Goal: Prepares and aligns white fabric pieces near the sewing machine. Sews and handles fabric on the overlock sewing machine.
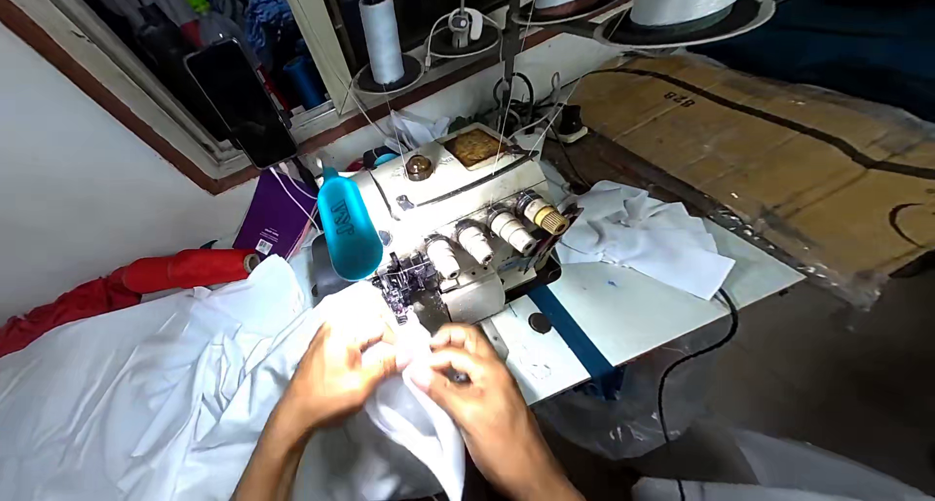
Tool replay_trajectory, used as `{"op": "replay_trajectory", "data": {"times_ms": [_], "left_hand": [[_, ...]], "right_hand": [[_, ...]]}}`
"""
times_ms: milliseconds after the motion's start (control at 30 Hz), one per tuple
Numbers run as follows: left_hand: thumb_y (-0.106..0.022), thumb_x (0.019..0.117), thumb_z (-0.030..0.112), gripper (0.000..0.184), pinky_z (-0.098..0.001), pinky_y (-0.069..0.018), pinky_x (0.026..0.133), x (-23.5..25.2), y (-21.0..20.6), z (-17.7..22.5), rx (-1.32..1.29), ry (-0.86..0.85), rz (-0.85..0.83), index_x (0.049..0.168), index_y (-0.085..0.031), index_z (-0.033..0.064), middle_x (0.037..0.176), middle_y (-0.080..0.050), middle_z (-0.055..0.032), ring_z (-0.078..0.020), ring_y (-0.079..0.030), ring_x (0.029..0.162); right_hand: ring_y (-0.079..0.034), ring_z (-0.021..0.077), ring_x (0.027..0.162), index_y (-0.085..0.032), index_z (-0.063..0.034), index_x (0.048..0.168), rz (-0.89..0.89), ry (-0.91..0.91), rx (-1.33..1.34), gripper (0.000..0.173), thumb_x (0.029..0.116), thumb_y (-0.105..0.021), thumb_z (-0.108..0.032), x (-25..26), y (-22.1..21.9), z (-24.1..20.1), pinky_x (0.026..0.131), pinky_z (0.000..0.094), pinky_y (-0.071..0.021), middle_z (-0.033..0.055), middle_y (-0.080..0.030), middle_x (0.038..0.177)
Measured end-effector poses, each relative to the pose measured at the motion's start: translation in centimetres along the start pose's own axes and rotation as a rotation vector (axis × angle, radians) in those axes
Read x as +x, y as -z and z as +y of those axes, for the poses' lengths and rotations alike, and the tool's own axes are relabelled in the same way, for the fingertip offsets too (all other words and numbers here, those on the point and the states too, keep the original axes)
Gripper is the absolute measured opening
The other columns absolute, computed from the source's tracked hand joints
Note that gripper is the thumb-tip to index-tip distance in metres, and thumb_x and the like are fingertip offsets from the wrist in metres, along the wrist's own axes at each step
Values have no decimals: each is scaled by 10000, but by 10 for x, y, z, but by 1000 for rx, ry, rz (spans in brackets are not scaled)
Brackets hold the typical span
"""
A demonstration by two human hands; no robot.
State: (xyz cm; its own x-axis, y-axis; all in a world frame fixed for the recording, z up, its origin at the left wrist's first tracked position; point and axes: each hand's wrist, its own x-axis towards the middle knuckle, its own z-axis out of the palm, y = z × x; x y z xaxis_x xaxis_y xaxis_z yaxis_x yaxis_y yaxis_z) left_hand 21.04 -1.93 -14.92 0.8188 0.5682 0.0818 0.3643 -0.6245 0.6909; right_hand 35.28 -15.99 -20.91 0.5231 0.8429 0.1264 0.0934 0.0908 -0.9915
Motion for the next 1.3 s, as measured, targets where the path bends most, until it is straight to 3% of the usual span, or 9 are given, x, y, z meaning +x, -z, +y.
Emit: {"op": "replay_trajectory", "data": {"times_ms": [100,267,433,533,733,933,1100,1233,1300], "left_hand": [[-662,963,402,307,-241,-489,662,-23,-5,9,-2,-92,-126,839,-743,133,761,-660,46,-12,-605,723],[-661,974,381,285,-236,-467,689,-16,11,25,50,-175,-218,855,-740,134,796,-644,33,-20,-590,769],[-662,955,234,180,-332,-508,894,12,23,61,146,-256,-563,880,-711,78,1128,-696,-42,-126,-640,1044],[-670,945,273,217,-404,-476,755,13,24,69,245,-152,-634,882,-697,66,901,-658,-59,-186,-629,874],[-648,964,453,361,-270,-495,688,-14,30,62,346,-191,-280,853,-688,113,846,-634,1,-83,-608,800],[-650,962,348,273,-141,-471,638,-27,25,58,260,-153,-95,809,-696,126,810,-636,53,23,-580,728],[-723,836,352,193,-161,-417,629,-34,10,51,275,-127,229,717,-640,225,729,-578,133,36,-528,716],[-741,818,334,177,-169,-468,577,-28,11,56,346,-125,387,723,-624,242,740,-601,137,31,-559,672],[-707,815,286,112,-210,-438,528,-18,2,47,411,-93,448,758,-643,214,670,-567,123,2,-524,588]], "right_hand": [[-679,85,1072,-762,-34,851,-201,-101,238,115,876,-778,-145,-26,10,11,905,248,-578,76,-733,1113],[-686,44,912,-757,-48,858,-247,200,127,205,935,-750,-238,-24,16,8,774,198,-576,42,-745,989],[-642,150,1105,-730,-90,797,-120,565,-133,252,942,-731,-296,-27,23,3,1012,271,-495,38,-727,932],[-658,167,1162,-746,-84,841,-121,609,-130,240,965,-717,-287,-32,27,5,1106,341,-480,55,-744,994],[-658,96,1053,-769,-120,860,-72,462,-123,228,954,-726,-323,-33,29,3,952,275,-533,12,-729,1026],[-684,50,958,-735,-94,808,-8,398,-74,184,925,-738,-235,-31,21,-5,837,200,-572,11,-736,966],[-685,23,792,-715,-109,752,58,321,-13,154,865,-775,-194,-29,15,-6,686,169,-569,-19,-740,860],[-649,12,620,-694,-83,967,43,148,37,186,862,-804,-191,-20,12,-15,543,173,-558,-52,-720,796],[-639,-2,623,-733,-97,1061,-2,18,-8,209,877,-775,-188,-10,11,-12,569,167,-548,-79,-723,790]]}}
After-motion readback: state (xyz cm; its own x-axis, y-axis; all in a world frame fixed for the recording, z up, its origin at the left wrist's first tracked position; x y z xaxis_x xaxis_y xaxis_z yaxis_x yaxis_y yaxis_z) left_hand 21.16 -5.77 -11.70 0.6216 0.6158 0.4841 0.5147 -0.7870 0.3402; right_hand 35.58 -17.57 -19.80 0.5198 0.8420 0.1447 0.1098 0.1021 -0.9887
